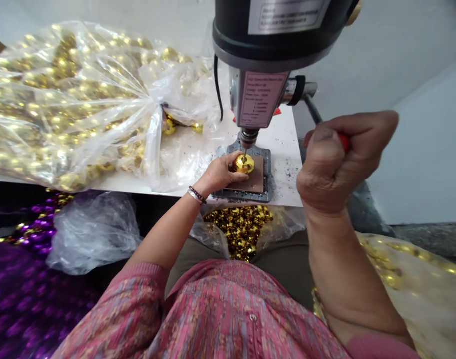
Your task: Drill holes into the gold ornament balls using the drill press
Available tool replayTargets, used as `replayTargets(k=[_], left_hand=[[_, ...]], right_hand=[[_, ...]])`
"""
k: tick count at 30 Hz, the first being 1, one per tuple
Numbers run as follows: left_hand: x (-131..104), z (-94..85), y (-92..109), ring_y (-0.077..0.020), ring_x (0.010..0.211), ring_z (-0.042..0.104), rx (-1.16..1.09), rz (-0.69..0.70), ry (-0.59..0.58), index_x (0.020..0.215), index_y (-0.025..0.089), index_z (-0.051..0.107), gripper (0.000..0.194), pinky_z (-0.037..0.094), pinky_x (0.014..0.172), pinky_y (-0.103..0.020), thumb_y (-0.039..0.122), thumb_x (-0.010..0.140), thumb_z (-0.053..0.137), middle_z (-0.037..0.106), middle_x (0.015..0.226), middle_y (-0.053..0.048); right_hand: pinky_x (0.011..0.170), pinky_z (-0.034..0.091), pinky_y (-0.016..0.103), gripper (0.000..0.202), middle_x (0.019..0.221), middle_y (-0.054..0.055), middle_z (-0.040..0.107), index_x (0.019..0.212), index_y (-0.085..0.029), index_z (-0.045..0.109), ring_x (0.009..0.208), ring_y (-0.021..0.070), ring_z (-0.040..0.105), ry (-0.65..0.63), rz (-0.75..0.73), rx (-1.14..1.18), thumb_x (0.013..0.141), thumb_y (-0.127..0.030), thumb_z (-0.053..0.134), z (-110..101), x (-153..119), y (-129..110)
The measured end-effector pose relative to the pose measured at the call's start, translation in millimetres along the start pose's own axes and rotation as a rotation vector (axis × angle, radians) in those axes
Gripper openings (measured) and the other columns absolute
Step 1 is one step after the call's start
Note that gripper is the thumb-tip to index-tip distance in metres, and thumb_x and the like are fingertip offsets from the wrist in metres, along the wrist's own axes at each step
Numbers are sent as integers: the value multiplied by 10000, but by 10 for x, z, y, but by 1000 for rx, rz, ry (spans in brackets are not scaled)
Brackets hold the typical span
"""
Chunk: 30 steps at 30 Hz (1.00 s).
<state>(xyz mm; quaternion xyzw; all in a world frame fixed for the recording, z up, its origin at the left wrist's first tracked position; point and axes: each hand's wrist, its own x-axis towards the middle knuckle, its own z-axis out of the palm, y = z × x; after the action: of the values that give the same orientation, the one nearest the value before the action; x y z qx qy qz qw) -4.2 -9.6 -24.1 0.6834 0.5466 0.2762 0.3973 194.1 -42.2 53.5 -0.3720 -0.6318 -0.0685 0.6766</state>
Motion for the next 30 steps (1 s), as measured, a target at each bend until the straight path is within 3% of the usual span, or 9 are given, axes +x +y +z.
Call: replayTargets(k=[6,10,14,19,24,30], left_hand=[[1,27,8,-211,1039,728,13,-19,38,1374,242,721,678,562,978,-332,222,713,873,808,1135,-5],[4,44,-15,-216,1036,729,-6,1,29,1347,259,728,653,564,973,-340,245,711,879,808,1131,-1],[-22,57,-3,-210,1019,723,-3,5,61,1292,254,741,579,558,947,-328,248,724,855,813,1098,14],[-77,97,69,-199,925,710,15,-28,104,1200,216,751,479,532,848,-310,258,734,853,797,1015,-4],[-118,152,134,-186,869,683,13,-47,170,1118,195,731,392,507,794,-303,288,754,843,771,975,-11],[-47,155,211,-187,843,662,48,-93,179,1046,180,732,311,494,790,-309,372,814,810,750,941,-37]], right_hand=[[707,488,250,262,804,-17,554,927,-223,538,722,67,560,6,23,-55,1036,-446,453,81,-294,216],[743,515,268,183,859,-12,590,982,-235,513,768,80,595,16,-11,-30,1031,-404,462,155,-467,374],[758,517,275,209,880,0,605,966,-229,534,808,91,612,11,-19,-17,1015,-429,500,124,-441,316],[675,435,250,313,785,-20,530,930,-187,524,621,49,484,5,108,31,1028,-475,447,38,106,16],[562,322,217,240,748,-13,443,797,-230,339,615,51,395,-147,327,51,992,-316,450,80,795,-100],[561,284,163,326,805,-9,492,730,-208,315,660,9,370,-204,522,-28,1019,-299,436,145,1094,-201]])
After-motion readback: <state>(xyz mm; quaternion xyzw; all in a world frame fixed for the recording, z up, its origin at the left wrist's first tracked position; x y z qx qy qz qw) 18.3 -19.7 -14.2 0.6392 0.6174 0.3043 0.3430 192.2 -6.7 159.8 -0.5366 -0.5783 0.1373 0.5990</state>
